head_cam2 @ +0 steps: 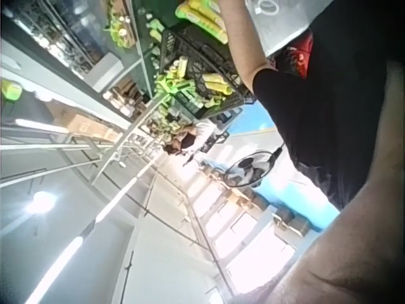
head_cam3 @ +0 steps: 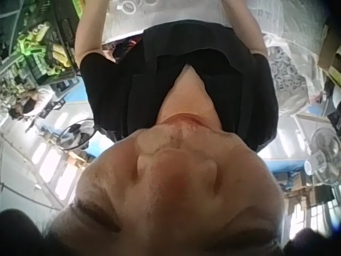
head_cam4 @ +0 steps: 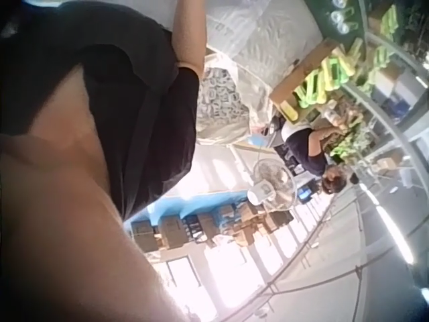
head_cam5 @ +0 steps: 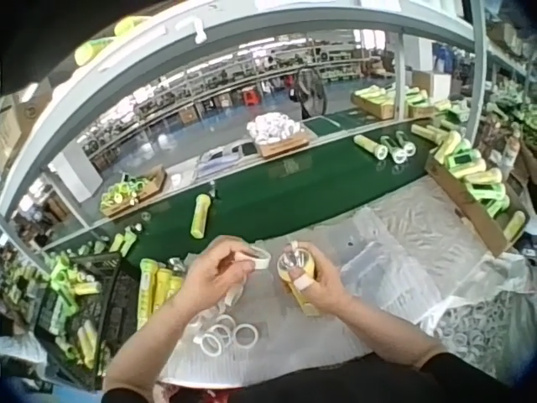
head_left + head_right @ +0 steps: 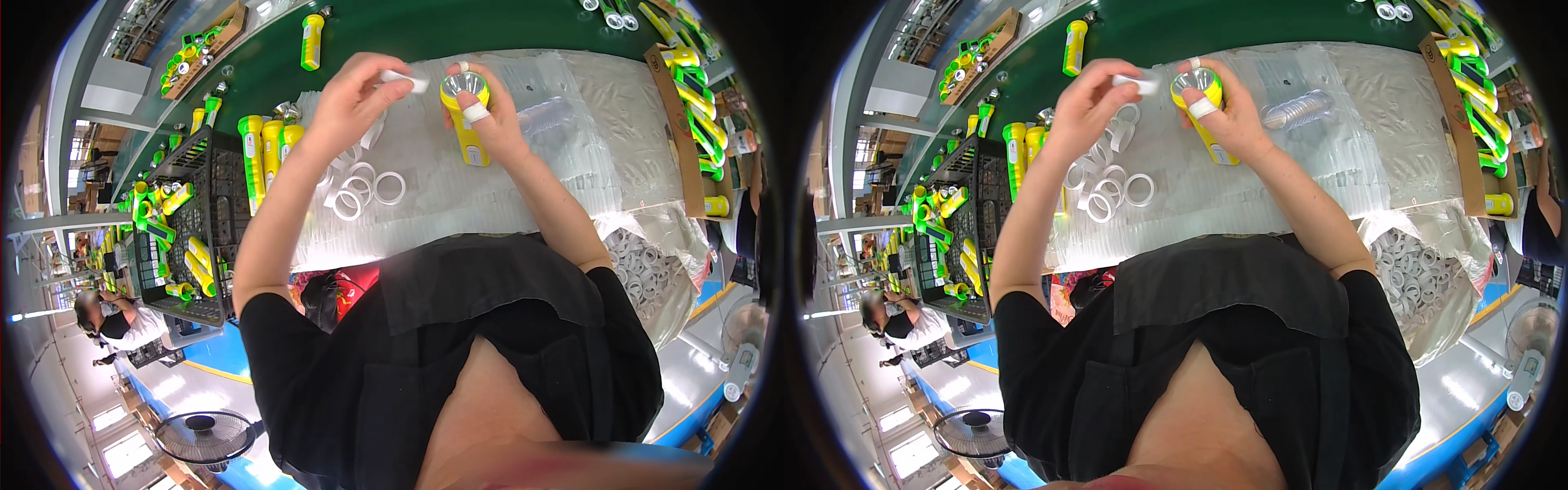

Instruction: Assembling plastic flashlights by attaching rings and lenses on a production line.

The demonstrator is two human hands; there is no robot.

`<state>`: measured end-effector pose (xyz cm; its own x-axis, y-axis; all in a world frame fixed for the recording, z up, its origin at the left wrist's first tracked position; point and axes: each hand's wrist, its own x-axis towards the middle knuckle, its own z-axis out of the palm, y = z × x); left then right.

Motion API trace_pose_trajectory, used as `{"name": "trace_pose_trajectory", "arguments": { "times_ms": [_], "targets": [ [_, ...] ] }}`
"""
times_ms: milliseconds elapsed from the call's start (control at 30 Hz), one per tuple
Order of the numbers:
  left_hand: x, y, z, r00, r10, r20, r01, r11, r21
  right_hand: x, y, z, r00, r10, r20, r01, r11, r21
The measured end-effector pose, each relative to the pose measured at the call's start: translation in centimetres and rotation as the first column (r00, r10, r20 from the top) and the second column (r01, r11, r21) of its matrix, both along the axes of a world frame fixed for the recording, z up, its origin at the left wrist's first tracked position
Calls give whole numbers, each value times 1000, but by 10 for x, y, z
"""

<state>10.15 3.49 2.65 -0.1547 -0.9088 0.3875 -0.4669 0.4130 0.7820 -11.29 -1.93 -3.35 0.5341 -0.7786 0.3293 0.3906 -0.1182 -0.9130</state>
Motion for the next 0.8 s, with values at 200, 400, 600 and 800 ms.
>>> {"name": "trace_pose_trajectory", "arguments": {
  "times_ms": [200, 400, 600, 800],
  "targets": [
    [-47, 11, 4, 996, 84, 41, -71, 963, -259, 3, -3, -6, 999, 18, 35, -18, 1000, -4],
    [-48, 9, 3, 971, 157, 181, -110, 963, -245, -7, -5, -1, 991, 133, -3, -132, 990, 58],
    [-55, 7, 10, 958, 81, 275, -6, 965, -263, -40, -30, 21, 987, -54, -149, -17, 899, -437],
    [-82, 0, -2, 977, -19, 213, 70, 970, -233, -79, -51, 86, 841, -152, -519, -332, 613, -717]
  ]
}}
